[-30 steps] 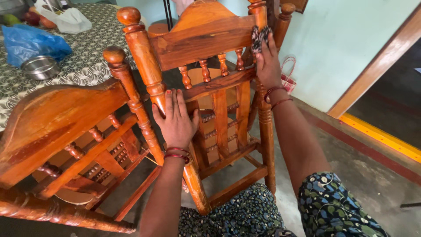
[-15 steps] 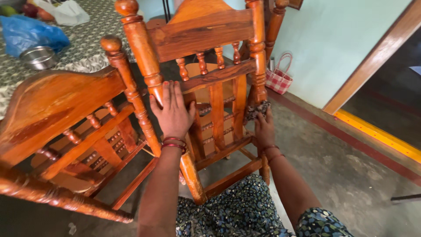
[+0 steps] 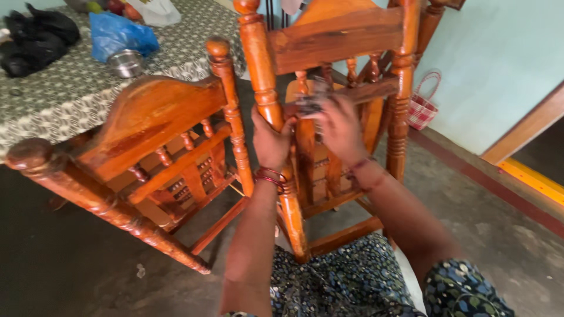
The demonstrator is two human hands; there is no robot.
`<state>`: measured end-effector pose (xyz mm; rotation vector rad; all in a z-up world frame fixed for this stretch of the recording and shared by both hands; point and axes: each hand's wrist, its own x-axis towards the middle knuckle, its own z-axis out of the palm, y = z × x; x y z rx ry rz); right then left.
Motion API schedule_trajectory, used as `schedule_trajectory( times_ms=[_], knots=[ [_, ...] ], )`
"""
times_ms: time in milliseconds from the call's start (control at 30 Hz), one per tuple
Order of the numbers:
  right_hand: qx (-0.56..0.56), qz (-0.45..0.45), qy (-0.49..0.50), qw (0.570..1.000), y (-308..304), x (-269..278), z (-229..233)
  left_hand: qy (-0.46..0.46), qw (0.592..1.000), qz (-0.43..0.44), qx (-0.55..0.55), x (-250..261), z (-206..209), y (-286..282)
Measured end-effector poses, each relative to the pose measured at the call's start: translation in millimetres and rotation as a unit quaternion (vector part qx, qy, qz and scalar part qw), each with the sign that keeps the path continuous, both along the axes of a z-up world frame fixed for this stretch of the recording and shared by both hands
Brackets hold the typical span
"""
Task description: The person wipes a wooden chair with a patterned cloth, cleaning the backrest, seat, and legs. The person then moves to a second wooden chair and repeats the wiping process on its backrest and seat.
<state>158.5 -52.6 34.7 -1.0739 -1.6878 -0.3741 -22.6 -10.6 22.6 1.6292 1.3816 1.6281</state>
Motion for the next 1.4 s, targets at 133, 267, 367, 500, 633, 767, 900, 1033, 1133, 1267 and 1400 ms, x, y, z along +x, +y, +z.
schedule_trajectory(
  times_ms=[133, 267, 367, 500, 633, 767, 900, 1033, 1133, 1267, 1400],
  knots=[
    [0.025, 0.023, -0.049, 0.998, 59.5, -98.6, 59.1, 0.0, 0.999, -0.016, 0.032, -1.6, -11.5, -2.4],
    [0.11, -0.089, -0.134, 0.981, 106.3, -132.8, 113.9, -0.009, 1.0, -0.006, 0.028, 2.0, -13.3, -1.5],
    [0.075, -0.132, -0.192, 0.97, 124.8, -138.6, 152.8, -0.004, 1.0, -0.006, 0.008, 3.2, -11.3, -5.2],
    [-0.132, -0.105, -0.274, 0.947, 147.4, -143.7, 202.5, -0.017, 1.0, -0.016, 0.019, 1.7, -8.3, -9.6],
    [-0.171, 0.038, -0.245, 0.953, 167.9, -130.7, 227.5, -0.02, 0.999, -0.018, 0.039, -0.2, -6.3, -13.5],
    [-0.364, 0.413, 0.154, 0.82, 174.2, -97.3, 226.4, -0.011, 1.0, -0.025, 0.009, 0.0, -5.7, -21.8],
    [-0.274, 0.447, 0.329, 0.786, 175.1, -91.3, 204.6, -0.036, 0.998, -0.031, 0.037, 0.9, -8.2, -27.0],
    [0.037, 0.162, 0.103, 0.981, 161.4, -105.1, 173.7, -0.048, 0.997, -0.05, 0.017, -2.7, -5.9, -25.7],
    [0.009, 0.072, 0.072, 0.995, 144.9, -107.9, 151.6, -0.051, 0.997, -0.056, 0.004, -5.5, -6.7, -21.2],
    [0.078, 0.077, -0.038, 0.993, 107.1, -102.9, 102.2, -0.062, 0.997, -0.055, 0.005, -5.9, -10.8, -9.9],
    [0.026, 0.081, -0.056, 0.995, 64.0, -97.7, 52.4, -0.034, 0.998, -0.055, 0.004, -9.2, -14.3, 2.3]
  ],
)
